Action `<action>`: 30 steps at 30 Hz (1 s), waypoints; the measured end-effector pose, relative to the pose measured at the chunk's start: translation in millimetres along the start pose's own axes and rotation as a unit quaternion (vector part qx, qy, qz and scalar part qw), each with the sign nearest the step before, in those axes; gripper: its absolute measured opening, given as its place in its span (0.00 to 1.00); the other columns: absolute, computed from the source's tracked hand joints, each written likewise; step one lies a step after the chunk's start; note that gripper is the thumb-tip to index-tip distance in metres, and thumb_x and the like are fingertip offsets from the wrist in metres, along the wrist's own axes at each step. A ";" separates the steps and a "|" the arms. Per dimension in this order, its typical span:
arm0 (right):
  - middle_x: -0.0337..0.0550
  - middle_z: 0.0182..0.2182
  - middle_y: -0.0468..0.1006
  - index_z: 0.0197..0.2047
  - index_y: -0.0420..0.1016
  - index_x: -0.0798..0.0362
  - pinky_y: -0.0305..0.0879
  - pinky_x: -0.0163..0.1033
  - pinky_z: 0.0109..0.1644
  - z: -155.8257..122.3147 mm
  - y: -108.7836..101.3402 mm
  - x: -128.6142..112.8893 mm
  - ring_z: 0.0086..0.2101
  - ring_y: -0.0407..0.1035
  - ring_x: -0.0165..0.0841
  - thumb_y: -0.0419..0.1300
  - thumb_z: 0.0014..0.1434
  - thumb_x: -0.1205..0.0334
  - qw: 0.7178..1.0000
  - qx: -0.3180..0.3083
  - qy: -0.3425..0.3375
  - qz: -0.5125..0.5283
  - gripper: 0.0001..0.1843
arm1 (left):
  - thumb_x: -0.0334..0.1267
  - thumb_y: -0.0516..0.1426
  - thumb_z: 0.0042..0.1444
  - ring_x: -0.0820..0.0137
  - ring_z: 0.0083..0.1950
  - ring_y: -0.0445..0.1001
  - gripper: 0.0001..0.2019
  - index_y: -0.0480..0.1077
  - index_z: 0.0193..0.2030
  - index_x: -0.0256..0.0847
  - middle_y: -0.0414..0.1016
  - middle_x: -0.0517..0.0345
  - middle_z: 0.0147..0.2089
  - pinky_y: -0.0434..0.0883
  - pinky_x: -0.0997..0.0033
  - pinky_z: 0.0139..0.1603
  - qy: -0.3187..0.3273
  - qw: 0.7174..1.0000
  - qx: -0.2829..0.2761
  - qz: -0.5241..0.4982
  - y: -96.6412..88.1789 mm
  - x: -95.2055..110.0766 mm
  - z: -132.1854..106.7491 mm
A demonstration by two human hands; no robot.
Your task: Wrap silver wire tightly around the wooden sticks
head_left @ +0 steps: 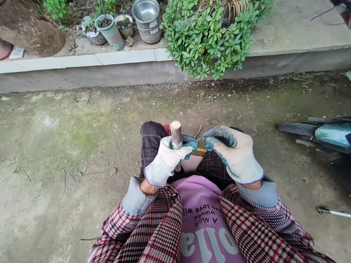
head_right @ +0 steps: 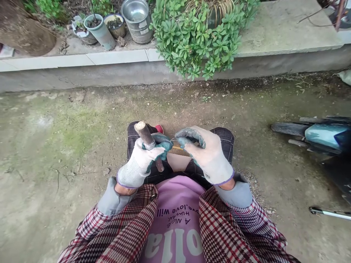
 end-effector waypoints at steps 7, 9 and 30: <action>0.42 0.40 0.85 0.42 0.83 0.42 0.81 0.53 0.48 1.4 1.4 1.8 0.40 0.80 0.44 0.69 0.61 0.59 0.999 -0.024 0.016 -0.019 0.05 | 0.39 0.66 0.49 0.77 0.18 0.66 0.09 0.79 0.35 0.37 0.74 0.63 0.23 0.62 0.77 0.18 -0.009 1.000 0.011 0.026 -2.0 -0.9 1.0; 0.42 0.39 0.85 0.40 0.82 0.44 0.81 0.52 0.47 2.9 3.2 -3.2 0.39 0.80 0.43 0.67 0.63 0.59 0.998 -0.031 -0.001 -0.050 0.02 | 0.38 0.66 0.48 0.77 0.20 0.68 0.08 0.79 0.34 0.37 0.75 0.62 0.24 0.64 0.77 0.20 0.002 1.000 0.011 0.021 -2.3 0.1 0.4; 0.40 0.46 0.86 0.52 0.83 0.43 0.76 0.45 0.51 -2.0 8.3 -30.8 0.44 0.81 0.40 0.62 0.69 0.59 0.948 -0.056 -0.173 -0.262 0.11 | 0.40 0.65 0.50 0.74 0.27 0.70 0.08 0.77 0.33 0.37 0.75 0.61 0.27 0.68 0.72 0.33 0.014 0.989 -0.091 -0.115 5.4 -8.8 4.1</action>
Point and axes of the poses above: each hand's wrist, its own z-axis towards the middle knuckle, its own y-axis out of the palm, x = y × z, the point moved 7 cm from there along z, towards the middle knuckle
